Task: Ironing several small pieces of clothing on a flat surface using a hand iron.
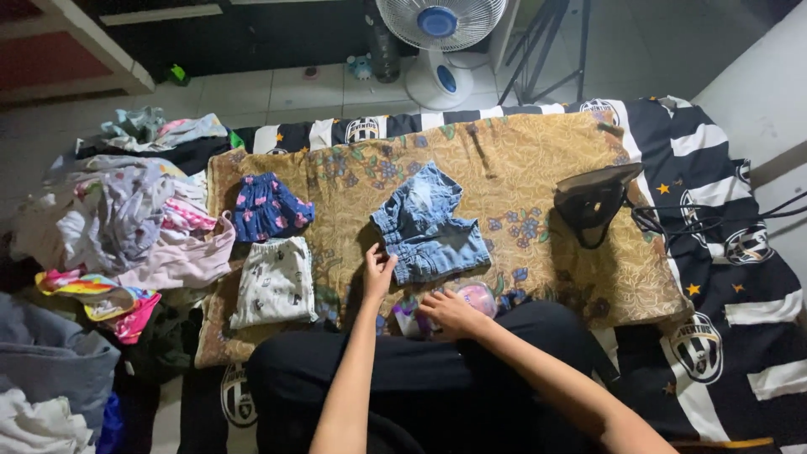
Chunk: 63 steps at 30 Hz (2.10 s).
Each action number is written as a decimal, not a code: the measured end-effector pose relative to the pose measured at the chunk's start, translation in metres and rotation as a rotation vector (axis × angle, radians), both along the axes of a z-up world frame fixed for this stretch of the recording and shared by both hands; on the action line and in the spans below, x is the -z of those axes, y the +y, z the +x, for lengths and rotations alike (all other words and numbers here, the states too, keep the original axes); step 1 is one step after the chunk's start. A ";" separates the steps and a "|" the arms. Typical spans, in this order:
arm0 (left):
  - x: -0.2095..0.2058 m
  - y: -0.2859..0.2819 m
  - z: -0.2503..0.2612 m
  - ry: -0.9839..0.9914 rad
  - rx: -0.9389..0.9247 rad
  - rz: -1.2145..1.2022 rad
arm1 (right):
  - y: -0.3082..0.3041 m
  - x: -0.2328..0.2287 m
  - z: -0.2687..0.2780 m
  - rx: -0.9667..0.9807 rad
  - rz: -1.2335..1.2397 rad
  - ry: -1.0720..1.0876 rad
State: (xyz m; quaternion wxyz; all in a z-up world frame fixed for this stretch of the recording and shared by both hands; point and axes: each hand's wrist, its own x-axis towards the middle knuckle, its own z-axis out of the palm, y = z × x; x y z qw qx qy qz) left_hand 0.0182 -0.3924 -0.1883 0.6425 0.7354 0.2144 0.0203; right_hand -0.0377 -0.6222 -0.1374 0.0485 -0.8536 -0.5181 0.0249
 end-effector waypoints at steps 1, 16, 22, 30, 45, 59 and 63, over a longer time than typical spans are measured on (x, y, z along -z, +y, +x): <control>-0.012 -0.002 -0.008 0.002 -0.001 -0.002 | 0.003 0.004 -0.001 -0.001 -0.002 0.002; -0.015 0.000 -0.016 -0.131 0.109 0.070 | -0.023 -0.120 0.078 0.891 0.546 0.579; -0.019 0.003 -0.018 -0.155 0.127 0.047 | -0.004 -0.072 0.106 0.642 0.659 0.430; -0.012 0.003 -0.014 -0.155 0.107 -0.022 | -0.058 -0.035 0.104 0.567 0.504 0.531; -0.006 0.005 -0.011 -0.179 0.100 -0.015 | -0.058 -0.058 0.060 0.403 -0.002 0.218; -0.036 0.022 0.021 -0.136 -0.056 0.437 | -0.028 -0.006 0.139 0.389 0.515 0.405; -0.054 0.016 0.051 -0.056 -0.095 0.375 | -0.039 0.010 0.197 0.913 0.697 0.233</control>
